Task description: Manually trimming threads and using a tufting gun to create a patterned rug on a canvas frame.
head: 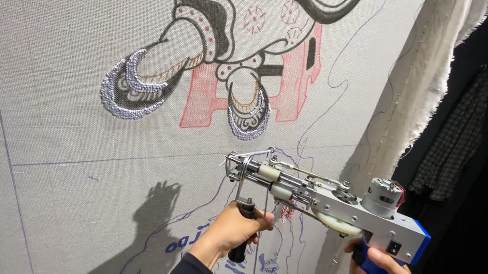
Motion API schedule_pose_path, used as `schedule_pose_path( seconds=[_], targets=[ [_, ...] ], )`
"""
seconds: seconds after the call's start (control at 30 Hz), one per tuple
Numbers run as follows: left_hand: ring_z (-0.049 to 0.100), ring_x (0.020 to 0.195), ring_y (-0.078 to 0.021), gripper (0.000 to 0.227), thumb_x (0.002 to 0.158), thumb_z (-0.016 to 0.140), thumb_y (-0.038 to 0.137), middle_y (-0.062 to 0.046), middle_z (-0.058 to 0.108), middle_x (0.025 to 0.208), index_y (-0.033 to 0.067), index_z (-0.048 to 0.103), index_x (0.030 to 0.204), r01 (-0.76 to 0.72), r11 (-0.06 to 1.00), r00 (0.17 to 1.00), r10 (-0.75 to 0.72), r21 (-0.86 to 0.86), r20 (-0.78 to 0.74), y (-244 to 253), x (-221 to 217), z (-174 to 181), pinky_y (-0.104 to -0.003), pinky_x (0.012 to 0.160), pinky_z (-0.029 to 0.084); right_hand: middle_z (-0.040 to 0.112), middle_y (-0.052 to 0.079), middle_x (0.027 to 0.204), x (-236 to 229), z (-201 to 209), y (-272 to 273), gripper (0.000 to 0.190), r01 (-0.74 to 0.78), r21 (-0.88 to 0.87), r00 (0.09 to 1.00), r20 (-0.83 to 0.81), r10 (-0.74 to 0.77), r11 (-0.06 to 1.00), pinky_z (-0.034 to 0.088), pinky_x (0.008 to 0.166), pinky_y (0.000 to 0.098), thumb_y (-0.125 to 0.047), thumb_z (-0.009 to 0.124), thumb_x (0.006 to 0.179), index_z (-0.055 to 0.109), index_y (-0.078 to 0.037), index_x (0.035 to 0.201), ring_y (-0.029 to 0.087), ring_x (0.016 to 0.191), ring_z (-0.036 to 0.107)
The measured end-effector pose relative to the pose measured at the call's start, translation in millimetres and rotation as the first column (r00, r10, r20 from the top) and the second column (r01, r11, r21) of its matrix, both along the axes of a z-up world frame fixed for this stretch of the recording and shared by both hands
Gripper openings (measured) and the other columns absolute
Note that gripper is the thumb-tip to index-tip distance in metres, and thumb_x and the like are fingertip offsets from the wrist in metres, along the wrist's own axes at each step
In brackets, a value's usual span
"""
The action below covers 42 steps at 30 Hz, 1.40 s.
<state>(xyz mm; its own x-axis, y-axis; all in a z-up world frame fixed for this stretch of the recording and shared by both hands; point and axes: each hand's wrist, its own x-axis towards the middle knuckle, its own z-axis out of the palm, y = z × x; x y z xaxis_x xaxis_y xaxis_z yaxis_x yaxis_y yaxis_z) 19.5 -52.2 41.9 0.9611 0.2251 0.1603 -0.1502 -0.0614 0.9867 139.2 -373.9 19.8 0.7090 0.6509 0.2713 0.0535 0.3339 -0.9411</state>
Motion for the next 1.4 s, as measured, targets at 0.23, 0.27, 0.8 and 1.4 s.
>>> schedule_pose_path(
  seconds=[0.23, 0.27, 0.8, 1.4],
  targets=[
    [0.054, 0.046, -0.0074, 0.022, 0.089, 0.074, 0.021, -0.007, 0.08, 0.089, 0.0032, 0.081, 0.1, -0.01, 0.998, 0.999, 0.013, -0.069, 0.045, -7, 2, -5, -0.023, 0.045, 0.046, 0.054, 0.007, 0.056, -9, -5, -12, 0.07, 0.032, -0.006, 0.997, 0.065, -0.031, 0.999, 0.053, 0.047, 0.0355, -0.048, 0.071, 0.079, 0.064, 0.015, 0.109, 0.02, 0.047, 0.058],
    [0.052, 0.045, -0.0068, 0.024, 0.089, 0.072, 0.022, -0.007, 0.081, 0.091, 0.0041, 0.081, 0.103, 0.002, 0.994, 0.996, 0.008, -0.108, 0.093, -5, 6, -9, -0.023, 0.044, 0.045, 0.055, 0.008, 0.058, -10, -4, -14, 0.077, 0.015, 0.003, 0.997, 0.076, -0.015, 1.0, 0.056, 0.048, 0.0367, -0.051, 0.071, 0.08, 0.062, 0.018, 0.113, 0.021, 0.048, 0.06],
    [0.051, 0.049, -0.006, 0.042, 0.091, 0.07, 0.041, -0.012, 0.081, 0.106, 0.0022, 0.078, 0.107, -0.012, 0.978, 0.935, 0.085, -0.208, 0.345, 72, -47, -6, -0.022, 0.046, 0.045, 0.067, 0.01, 0.076, 84, -215, 4, 0.037, -0.083, -0.918, 0.82, 0.159, 0.549, 0.388, 0.052, 0.055, 0.0307, -0.036, 0.074, 0.098, 0.069, -0.001, 0.09, 0.017, 0.063, 0.065],
    [0.046, 0.048, -0.0081, 0.027, 0.091, 0.072, 0.027, -0.014, 0.078, 0.106, 0.0025, 0.076, 0.099, -0.284, 0.887, 0.86, 0.403, -0.363, 0.313, 130, -129, -30, -0.027, 0.046, 0.041, 0.052, 0.003, 0.132, 49, 237, 60, 0.043, 0.213, 0.225, 0.911, 0.306, -0.276, 0.951, 0.053, 0.104, 0.0518, -0.031, 0.045, 0.109, 0.046, -0.007, 0.145, 0.032, 0.122, 0.057]
  ],
)
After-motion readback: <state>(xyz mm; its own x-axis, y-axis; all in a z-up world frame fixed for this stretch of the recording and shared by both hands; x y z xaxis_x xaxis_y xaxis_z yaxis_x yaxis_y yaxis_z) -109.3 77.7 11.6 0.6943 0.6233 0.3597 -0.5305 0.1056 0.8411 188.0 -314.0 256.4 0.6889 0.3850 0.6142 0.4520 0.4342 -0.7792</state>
